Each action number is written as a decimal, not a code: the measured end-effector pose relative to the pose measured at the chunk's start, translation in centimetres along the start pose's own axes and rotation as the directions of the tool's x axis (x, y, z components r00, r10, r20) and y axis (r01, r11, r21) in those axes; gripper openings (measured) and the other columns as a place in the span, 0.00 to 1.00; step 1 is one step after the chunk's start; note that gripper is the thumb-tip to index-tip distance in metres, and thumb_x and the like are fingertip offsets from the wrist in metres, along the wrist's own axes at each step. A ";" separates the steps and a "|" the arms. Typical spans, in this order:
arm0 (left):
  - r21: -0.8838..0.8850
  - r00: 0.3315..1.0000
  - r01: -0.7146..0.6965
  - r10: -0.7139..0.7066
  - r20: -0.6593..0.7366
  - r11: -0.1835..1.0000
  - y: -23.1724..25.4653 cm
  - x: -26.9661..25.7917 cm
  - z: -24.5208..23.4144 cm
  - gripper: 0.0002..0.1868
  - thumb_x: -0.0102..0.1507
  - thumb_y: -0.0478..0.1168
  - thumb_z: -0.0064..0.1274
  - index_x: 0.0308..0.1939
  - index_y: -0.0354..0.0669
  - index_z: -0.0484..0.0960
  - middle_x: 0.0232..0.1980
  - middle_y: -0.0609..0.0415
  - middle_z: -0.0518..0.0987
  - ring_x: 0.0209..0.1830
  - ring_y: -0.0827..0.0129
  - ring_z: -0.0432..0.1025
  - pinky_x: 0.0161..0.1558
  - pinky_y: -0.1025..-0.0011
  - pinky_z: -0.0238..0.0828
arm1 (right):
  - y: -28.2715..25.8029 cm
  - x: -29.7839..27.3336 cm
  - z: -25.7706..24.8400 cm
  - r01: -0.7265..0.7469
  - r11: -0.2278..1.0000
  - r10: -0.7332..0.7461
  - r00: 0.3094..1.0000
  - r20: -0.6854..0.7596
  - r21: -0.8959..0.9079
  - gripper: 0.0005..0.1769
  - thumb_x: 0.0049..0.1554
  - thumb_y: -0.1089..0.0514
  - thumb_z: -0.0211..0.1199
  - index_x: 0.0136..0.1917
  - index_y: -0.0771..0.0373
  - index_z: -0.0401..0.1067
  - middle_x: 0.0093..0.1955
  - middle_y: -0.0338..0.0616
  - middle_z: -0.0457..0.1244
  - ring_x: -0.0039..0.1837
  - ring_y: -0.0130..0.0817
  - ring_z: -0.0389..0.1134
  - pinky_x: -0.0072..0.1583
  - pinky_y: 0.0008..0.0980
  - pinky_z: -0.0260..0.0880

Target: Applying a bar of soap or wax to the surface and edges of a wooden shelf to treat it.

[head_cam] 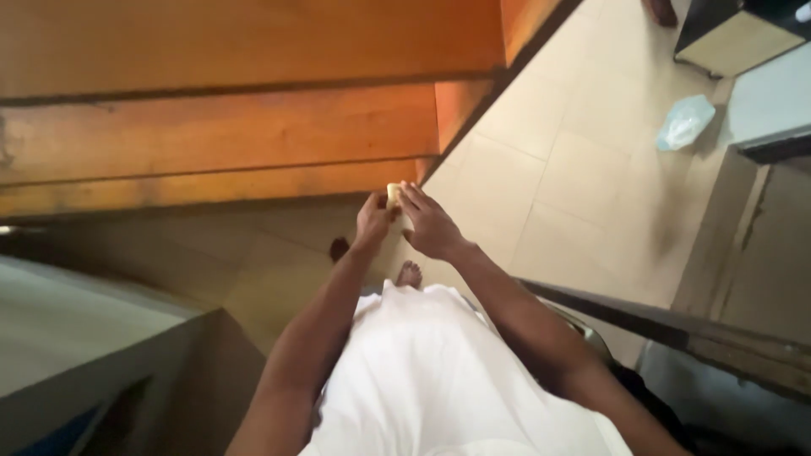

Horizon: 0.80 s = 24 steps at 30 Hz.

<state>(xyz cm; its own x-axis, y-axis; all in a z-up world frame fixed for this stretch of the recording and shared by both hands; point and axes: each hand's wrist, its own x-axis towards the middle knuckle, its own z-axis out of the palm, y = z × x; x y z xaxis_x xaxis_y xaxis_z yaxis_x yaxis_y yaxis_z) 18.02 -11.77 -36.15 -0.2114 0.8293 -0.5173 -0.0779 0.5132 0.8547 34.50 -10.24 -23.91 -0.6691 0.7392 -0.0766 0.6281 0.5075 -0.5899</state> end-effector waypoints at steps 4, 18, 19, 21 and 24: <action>0.233 0.997 0.056 -0.042 -0.065 0.971 3.0 -0.9 1.3 0.22 0.65 0.41 0.60 0.59 0.35 0.76 0.48 0.44 0.83 0.43 0.62 0.78 0.44 0.63 0.75 | 1.8 0.4 1.3 0.038 0.998 -0.037 0.999 0.029 -0.055 0.45 0.51 0.61 0.68 0.77 0.72 0.53 0.82 0.64 0.44 0.83 0.56 0.43 0.79 0.45 0.48; 0.353 0.980 -0.178 0.198 -0.019 0.918 2.9 3.2 0.8 0.25 0.63 0.44 0.59 0.65 0.48 0.76 0.51 0.42 0.85 0.50 0.57 0.82 0.50 0.63 0.78 | 4.2 2.5 1.4 0.072 0.985 -0.076 0.997 -0.019 -0.157 0.39 0.55 0.60 0.63 0.76 0.73 0.54 0.80 0.66 0.48 0.82 0.58 0.46 0.79 0.47 0.50; 0.353 0.978 -0.186 0.206 -0.019 0.917 2.5 4.0 1.0 0.25 0.63 0.44 0.59 0.65 0.48 0.76 0.51 0.42 0.85 0.50 0.57 0.82 0.50 0.63 0.78 | 4.0 2.6 0.9 0.075 0.984 -0.080 0.996 -0.025 -0.162 0.39 0.55 0.60 0.63 0.76 0.73 0.54 0.80 0.66 0.48 0.82 0.58 0.46 0.79 0.47 0.50; 0.395 0.968 -0.199 0.244 -0.066 0.897 1.9 5.4 1.1 0.24 0.61 0.42 0.59 0.62 0.46 0.75 0.48 0.43 0.83 0.46 0.53 0.81 0.45 0.60 0.79 | 3.2 3.1 0.0 0.100 0.983 -0.110 0.992 -0.055 -0.156 0.41 0.52 0.63 0.61 0.76 0.74 0.54 0.80 0.66 0.48 0.82 0.58 0.46 0.79 0.46 0.49; 0.448 0.944 -0.269 0.326 -0.054 0.853 1.2 7.3 1.3 0.20 0.65 0.45 0.59 0.58 0.43 0.75 0.42 0.41 0.84 0.42 0.50 0.80 0.44 0.57 0.77 | 3.1 3.9 -0.3 0.080 0.986 -0.092 0.993 -0.077 -0.146 0.42 0.50 0.66 0.59 0.77 0.72 0.55 0.81 0.65 0.48 0.82 0.57 0.46 0.78 0.46 0.50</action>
<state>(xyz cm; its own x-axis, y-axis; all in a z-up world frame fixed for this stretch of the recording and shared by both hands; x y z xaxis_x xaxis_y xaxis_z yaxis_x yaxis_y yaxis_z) 17.69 -4.84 -38.94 -0.2773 0.9382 -0.2071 0.4270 0.3134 0.8482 33.97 -5.59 -25.79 -0.6911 0.7217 0.0403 0.6239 0.6238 -0.4708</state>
